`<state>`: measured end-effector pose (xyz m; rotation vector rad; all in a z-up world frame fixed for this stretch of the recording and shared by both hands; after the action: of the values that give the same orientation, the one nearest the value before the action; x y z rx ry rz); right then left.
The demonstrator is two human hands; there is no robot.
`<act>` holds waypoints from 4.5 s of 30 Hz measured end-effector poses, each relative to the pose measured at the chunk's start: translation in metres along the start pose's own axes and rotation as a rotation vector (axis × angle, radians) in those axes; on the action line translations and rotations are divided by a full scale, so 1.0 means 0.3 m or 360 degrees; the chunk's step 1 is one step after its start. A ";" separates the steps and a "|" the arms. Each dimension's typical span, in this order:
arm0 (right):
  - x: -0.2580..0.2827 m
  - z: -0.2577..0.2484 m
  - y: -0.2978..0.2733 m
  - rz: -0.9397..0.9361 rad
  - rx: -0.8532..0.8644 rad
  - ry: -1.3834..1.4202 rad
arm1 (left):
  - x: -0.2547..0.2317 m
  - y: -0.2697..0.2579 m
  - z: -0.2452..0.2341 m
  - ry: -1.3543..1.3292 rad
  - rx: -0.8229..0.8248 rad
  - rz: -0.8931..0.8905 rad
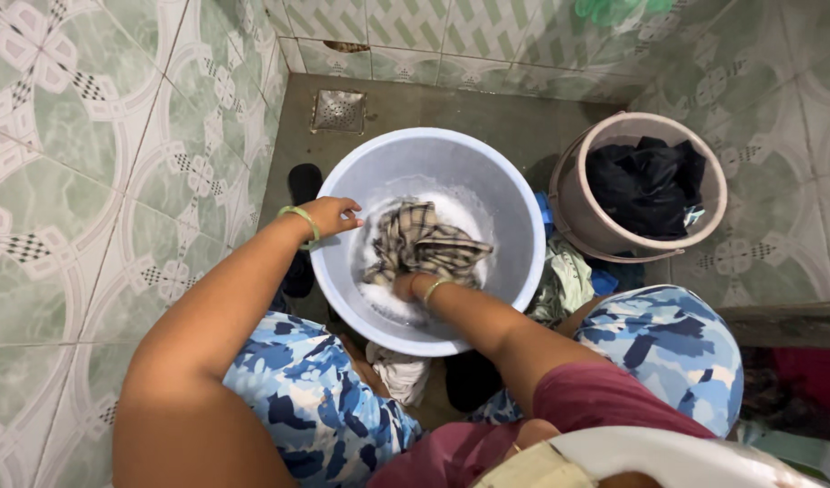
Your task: The person hand-washes several pieces of clothing in a white basin filled with soapy water. They scrub, rinse, and wring out each item before placing it into a second bucket beside them.
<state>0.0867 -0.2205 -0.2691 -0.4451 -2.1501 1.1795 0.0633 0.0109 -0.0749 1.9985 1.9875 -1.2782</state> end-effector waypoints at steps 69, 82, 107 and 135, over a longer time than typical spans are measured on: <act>-0.205 -0.313 -0.140 -0.0131 -0.1229 0.0857 | -0.027 0.000 -0.051 -0.0061 -0.0073 0.0017; 0.059 -0.485 -0.924 -0.1411 -0.1826 0.1328 | -0.378 -0.116 -0.060 0.0299 -0.0167 0.0097; 0.118 -0.402 -1.146 -0.2074 -0.1683 0.1497 | -0.768 -0.360 -0.245 -0.2183 -0.0572 0.1521; 0.089 -0.394 -0.951 -0.3006 -0.1276 0.2455 | -0.781 -0.220 -0.007 -0.2522 -0.0180 0.0945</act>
<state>0.1493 -0.2856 0.0274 0.3713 -0.6406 -0.9353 0.0472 -0.1660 0.0914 0.7052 0.6000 -1.5893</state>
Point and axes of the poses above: each hand's wrist, its own y-axis towards the middle knuckle, its own z-axis out of the palm, x = y × z, the point moved 5 cm from there along y, towards the middle knuckle, and after that the axes turned 15 degrees about x, right-handed, at the moved point
